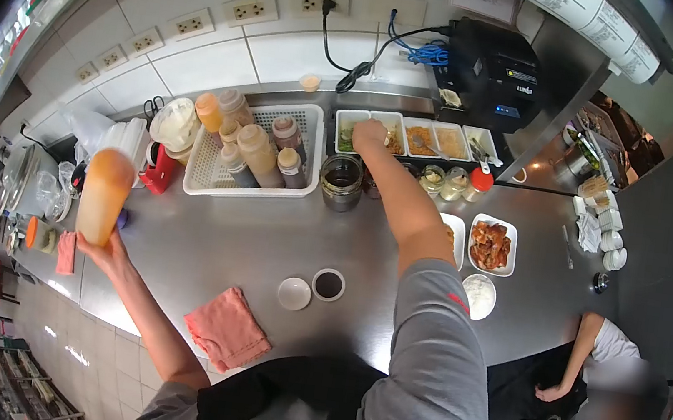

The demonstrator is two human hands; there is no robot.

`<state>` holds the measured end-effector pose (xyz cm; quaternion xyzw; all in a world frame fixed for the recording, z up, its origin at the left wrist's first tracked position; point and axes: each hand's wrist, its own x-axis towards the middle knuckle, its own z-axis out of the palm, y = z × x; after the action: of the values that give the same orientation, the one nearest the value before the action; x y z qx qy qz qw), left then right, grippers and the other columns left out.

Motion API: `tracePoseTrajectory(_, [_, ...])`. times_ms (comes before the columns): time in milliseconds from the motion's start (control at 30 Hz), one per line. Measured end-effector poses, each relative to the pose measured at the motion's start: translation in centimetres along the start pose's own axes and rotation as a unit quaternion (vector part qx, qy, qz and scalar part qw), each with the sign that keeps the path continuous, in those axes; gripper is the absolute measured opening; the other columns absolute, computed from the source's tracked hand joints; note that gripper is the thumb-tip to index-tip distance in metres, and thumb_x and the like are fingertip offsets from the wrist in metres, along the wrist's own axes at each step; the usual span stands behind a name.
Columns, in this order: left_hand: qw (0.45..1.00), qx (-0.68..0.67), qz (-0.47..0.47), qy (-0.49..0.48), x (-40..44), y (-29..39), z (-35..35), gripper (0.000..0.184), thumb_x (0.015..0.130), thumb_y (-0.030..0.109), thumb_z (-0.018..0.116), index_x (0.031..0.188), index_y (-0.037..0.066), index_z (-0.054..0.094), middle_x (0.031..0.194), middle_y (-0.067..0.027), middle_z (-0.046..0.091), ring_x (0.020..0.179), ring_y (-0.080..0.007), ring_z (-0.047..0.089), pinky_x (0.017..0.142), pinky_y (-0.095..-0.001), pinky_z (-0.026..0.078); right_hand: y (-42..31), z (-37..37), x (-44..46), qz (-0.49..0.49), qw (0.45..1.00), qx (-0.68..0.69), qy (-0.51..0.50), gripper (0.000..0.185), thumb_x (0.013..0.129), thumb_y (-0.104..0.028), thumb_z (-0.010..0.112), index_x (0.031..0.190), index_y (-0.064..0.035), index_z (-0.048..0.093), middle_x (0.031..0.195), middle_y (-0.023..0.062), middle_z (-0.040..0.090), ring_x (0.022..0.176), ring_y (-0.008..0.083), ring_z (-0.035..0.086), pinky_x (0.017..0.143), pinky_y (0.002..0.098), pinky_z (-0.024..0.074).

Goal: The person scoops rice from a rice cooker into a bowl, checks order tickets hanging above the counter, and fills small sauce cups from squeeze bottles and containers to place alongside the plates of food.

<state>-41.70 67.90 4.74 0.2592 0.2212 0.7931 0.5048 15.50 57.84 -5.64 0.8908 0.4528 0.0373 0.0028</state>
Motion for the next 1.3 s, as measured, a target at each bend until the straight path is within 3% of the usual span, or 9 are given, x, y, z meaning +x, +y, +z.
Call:
tracePoseTrajectory(67, [0.995, -0.059, -0.080, 0.023, -1.4, 0.6, -3.2, 0.049, 0.094, 0.038, 0.054, 0.130, 0.003, 0.049, 0.131, -0.0132, 0.053, 0.120, -0.0316, 0.054, 0.098, -0.0484, 0.050, -0.1, -0.9, 0.1, -0.010, 1.000, 0.012, 0.021, 0.020, 0.088, -0.014, 0.059, 0.091, -0.0065, 0.077, 0.101, 0.0166, 0.073, 0.101, 0.0302, 0.069, 0.085, 0.0402, 0.0560])
tracePoseTrajectory(167, [0.997, -0.034, -0.053, 0.046, -6.0, 1.8, -5.5, 0.052, 0.095, 0.039, 0.055, 0.133, 0.005, 0.047, 0.128, -0.0149, 0.054, 0.123, -0.0312, 0.052, 0.100, -0.0497, 0.048, -0.4, -3.2, -0.4, -0.032, 0.999, -0.014, 0.037, 0.018, 0.086, -0.011, 0.060, 0.091, -0.0067, 0.077, 0.098, 0.0160, 0.073, 0.096, 0.0308, 0.071, 0.083, 0.0401, 0.0565])
tracePoseTrajectory(367, [0.947, 0.318, 0.041, 0.026, -14.6, 5.2, -2.8, 0.065, 0.093, 0.030, 0.062, 0.145, 0.010, 0.028, 0.139, -0.0171, 0.041, 0.125, -0.0328, 0.048, 0.104, -0.0487, 0.045, 0.4, -4.0, -1.6, -0.077, 0.996, -0.033, 0.005, 0.022, 0.082, -0.017, 0.061, 0.093, -0.0045, 0.076, 0.098, 0.0172, 0.073, 0.094, 0.0322, 0.071, 0.082, 0.0415, 0.0563])
tracePoseTrajectory(567, [0.794, 0.507, 0.198, -0.272, -19.5, 2.9, -2.7, 0.083, 0.078, 0.001, 0.076, 0.144, 0.008, 0.025, 0.144, -0.0169, 0.034, 0.130, -0.0302, 0.042, 0.112, -0.0443, 0.034, 2.5, -4.7, -2.1, 0.055, 0.994, 0.088, -0.035, 0.031, 0.080, -0.028, 0.066, 0.099, -0.0058, 0.076, 0.105, 0.0162, 0.072, 0.102, 0.0314, 0.069, 0.087, 0.0434, 0.0546])
tracePoseTrajectory(600, [0.806, 0.474, 0.190, -0.298, -19.9, 1.9, -2.2, 0.083, 0.072, 0.000, 0.079, 0.138, 0.016, 0.032, 0.139, -0.0196, 0.037, 0.127, -0.0349, 0.044, 0.105, -0.0468, 0.040, 2.9, -4.6, -2.1, 0.074, 0.991, 0.104, -0.039, 0.031, 0.079, -0.030, 0.067, 0.098, -0.0079, 0.076, 0.105, 0.0154, 0.073, 0.102, 0.0314, 0.069, 0.087, 0.0433, 0.0544])
tracePoseTrajectory(800, [0.738, 0.511, 0.196, -0.395, -20.9, -2.3, -2.4, 0.088, 0.071, 0.002, 0.081, 0.142, 0.014, 0.030, 0.140, -0.0219, 0.038, 0.124, -0.0381, 0.046, 0.105, -0.0492, 0.040, 5.5, -4.7, -3.9, 0.121, 0.970, 0.206, -0.046, 0.030, 0.078, -0.040, 0.071, 0.098, -0.0192, 0.079, 0.106, 0.0119, 0.073, 0.102, 0.0313, 0.068, 0.088, 0.0418, 0.0537])
tracePoseTrajectory(1000, [0.788, 0.520, 0.191, -0.270, -21.6, -6.0, -3.7, 0.110, 0.066, 0.015, 0.089, 0.151, 0.005, 0.020, 0.146, -0.0215, 0.032, 0.133, -0.0363, 0.041, 0.112, -0.0451, 0.035, 7.0, -8.8, -9.8, 0.101, 0.958, 0.268, 0.011, 0.019, 0.079, -0.034, 0.071, 0.093, -0.0247, 0.080, 0.100, 0.0112, 0.074, 0.096, 0.0302, 0.070, 0.085, 0.0407, 0.0545])
tracePoseTrajectory(1100, [0.851, 0.449, 0.098, -0.253, -21.6, -8.0, -4.1, 0.117, 0.063, 0.021, 0.092, 0.152, 0.002, 0.017, 0.148, -0.0209, 0.030, 0.136, -0.0367, 0.037, 0.114, -0.0434, 0.034, 6.9, -11.7, -14.4, 0.039, 0.961, 0.272, 0.044, 0.018, 0.085, -0.031, 0.067, 0.094, -0.0221, 0.080, 0.097, 0.0086, 0.074, 0.093, 0.0291, 0.070, 0.082, 0.0401, 0.0538])
tracePoseTrajectory(1300, [0.818, 0.499, 0.030, -0.286, -21.0, -6.7, -2.7, 0.108, 0.065, 0.024, 0.090, 0.149, 0.002, 0.025, 0.133, -0.0189, 0.050, 0.123, -0.0343, 0.053, 0.106, -0.0417, 0.042, 4.9, -12.8, -24.6, -0.053, 0.942, 0.328, -0.038, 0.018, 0.088, -0.032, 0.067, 0.096, -0.0197, 0.079, 0.092, 0.0070, 0.075, 0.088, 0.0257, 0.071, 0.077, 0.0379, 0.0527])
